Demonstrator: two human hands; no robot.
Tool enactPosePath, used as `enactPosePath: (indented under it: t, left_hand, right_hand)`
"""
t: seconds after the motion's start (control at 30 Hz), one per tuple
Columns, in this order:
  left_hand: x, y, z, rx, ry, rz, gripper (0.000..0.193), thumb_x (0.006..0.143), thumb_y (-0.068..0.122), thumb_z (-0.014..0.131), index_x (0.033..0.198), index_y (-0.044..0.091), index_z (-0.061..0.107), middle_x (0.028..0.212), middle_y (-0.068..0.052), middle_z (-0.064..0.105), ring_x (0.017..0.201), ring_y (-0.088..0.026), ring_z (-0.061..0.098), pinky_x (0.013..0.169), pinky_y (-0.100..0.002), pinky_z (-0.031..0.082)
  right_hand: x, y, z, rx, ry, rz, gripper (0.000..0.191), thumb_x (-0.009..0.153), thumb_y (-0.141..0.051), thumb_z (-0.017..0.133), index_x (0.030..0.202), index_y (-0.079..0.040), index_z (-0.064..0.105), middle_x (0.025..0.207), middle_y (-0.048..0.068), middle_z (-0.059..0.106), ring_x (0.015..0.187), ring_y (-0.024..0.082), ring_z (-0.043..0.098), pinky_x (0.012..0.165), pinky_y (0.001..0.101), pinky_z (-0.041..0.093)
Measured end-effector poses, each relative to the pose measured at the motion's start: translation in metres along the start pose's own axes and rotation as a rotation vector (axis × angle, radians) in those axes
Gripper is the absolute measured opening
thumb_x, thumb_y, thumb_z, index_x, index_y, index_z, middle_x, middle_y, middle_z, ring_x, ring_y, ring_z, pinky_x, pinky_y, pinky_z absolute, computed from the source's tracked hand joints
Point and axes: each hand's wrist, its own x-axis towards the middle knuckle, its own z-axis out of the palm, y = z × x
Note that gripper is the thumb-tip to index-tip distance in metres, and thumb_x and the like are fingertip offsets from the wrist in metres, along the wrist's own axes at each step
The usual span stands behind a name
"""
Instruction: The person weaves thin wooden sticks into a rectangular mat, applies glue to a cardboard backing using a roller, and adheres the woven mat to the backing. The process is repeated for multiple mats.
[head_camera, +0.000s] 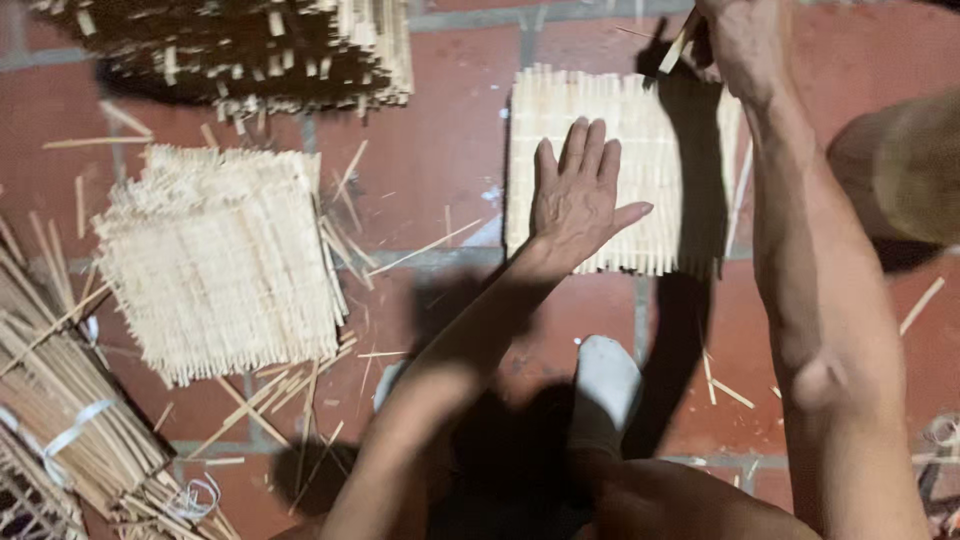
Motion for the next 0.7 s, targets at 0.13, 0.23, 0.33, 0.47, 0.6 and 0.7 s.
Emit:
enactPosePath:
  t: [0.13, 0.23, 0.33, 0.47, 0.6, 0.7]
  left_hand:
    - [0.014, 0.028, 0.013, -0.019, 0.121, 0.108, 0.097, 0.087, 0.078, 0.046, 0.155, 0.009, 0.040, 0.165, -0.015, 0.027, 0.155, -0.032, 0.020, 0.120, -0.067, 0.018]
    - [0.021, 0.035, 0.022, -0.028, 0.101, 0.138, 0.094, 0.090, 0.078, 0.046, 0.156, 0.011, 0.040, 0.167, -0.014, 0.026, 0.156, -0.030, 0.020, 0.123, -0.066, 0.018]
    - [0.021, 0.033, 0.026, -0.015, 0.072, 0.142, 0.095, 0.089, 0.078, 0.045, 0.157, 0.011, 0.039, 0.166, -0.015, 0.025, 0.155, -0.030, 0.019, 0.122, -0.065, 0.017]
    - [0.019, 0.030, 0.022, -0.003, 0.000, 0.122, 0.096, 0.089, 0.080, 0.044, 0.158, 0.013, 0.036, 0.168, -0.013, 0.024, 0.156, -0.028, 0.017, 0.123, -0.064, 0.016]
    - [0.019, 0.032, 0.017, 0.010, -0.024, 0.114, 0.096, 0.089, 0.080, 0.042, 0.158, 0.014, 0.033, 0.168, -0.012, 0.021, 0.156, -0.029, 0.016, 0.123, -0.065, 0.015]
    - [0.021, 0.030, 0.014, -0.005, -0.035, 0.124, 0.096, 0.091, 0.081, 0.042, 0.160, 0.015, 0.031, 0.170, -0.012, 0.019, 0.158, -0.028, 0.014, 0.125, -0.064, 0.013]
  right_hand:
    - [-0.009, 0.016, -0.019, 0.137, -0.021, 0.163, 0.015, 0.111, -0.011, 0.065, 0.105, 0.003, 0.068, 0.089, 0.009, 0.068, 0.075, 0.018, 0.067, 0.064, 0.0328, 0.054]
    - [-0.013, 0.008, -0.011, 0.123, -0.048, 0.254, 0.013, 0.107, -0.010, 0.066, 0.116, -0.001, 0.066, 0.097, 0.010, 0.070, 0.077, 0.018, 0.071, 0.065, 0.0315, 0.060]
    - [-0.013, -0.007, -0.001, 0.063, -0.054, 0.170, 0.014, 0.107, -0.009, 0.066, 0.116, 0.002, 0.070, 0.100, 0.015, 0.075, 0.082, 0.022, 0.074, 0.069, 0.0369, 0.062]
    - [-0.008, -0.016, 0.009, -0.079, -0.185, 0.190, 0.018, 0.105, -0.009, 0.065, 0.120, -0.002, 0.072, 0.099, 0.017, 0.073, 0.078, 0.023, 0.072, 0.069, 0.0401, 0.059]
    - [-0.005, 0.002, 0.013, -0.102, -0.242, 0.249, 0.015, 0.109, -0.013, 0.066, 0.109, 0.001, 0.070, 0.089, 0.016, 0.070, 0.074, 0.025, 0.069, 0.065, 0.0417, 0.056]
    - [-0.003, 0.019, 0.022, -0.289, -0.233, 0.156, 0.019, 0.104, -0.011, 0.071, 0.099, 0.007, 0.070, 0.084, 0.022, 0.068, 0.075, 0.031, 0.064, 0.065, 0.0465, 0.051]
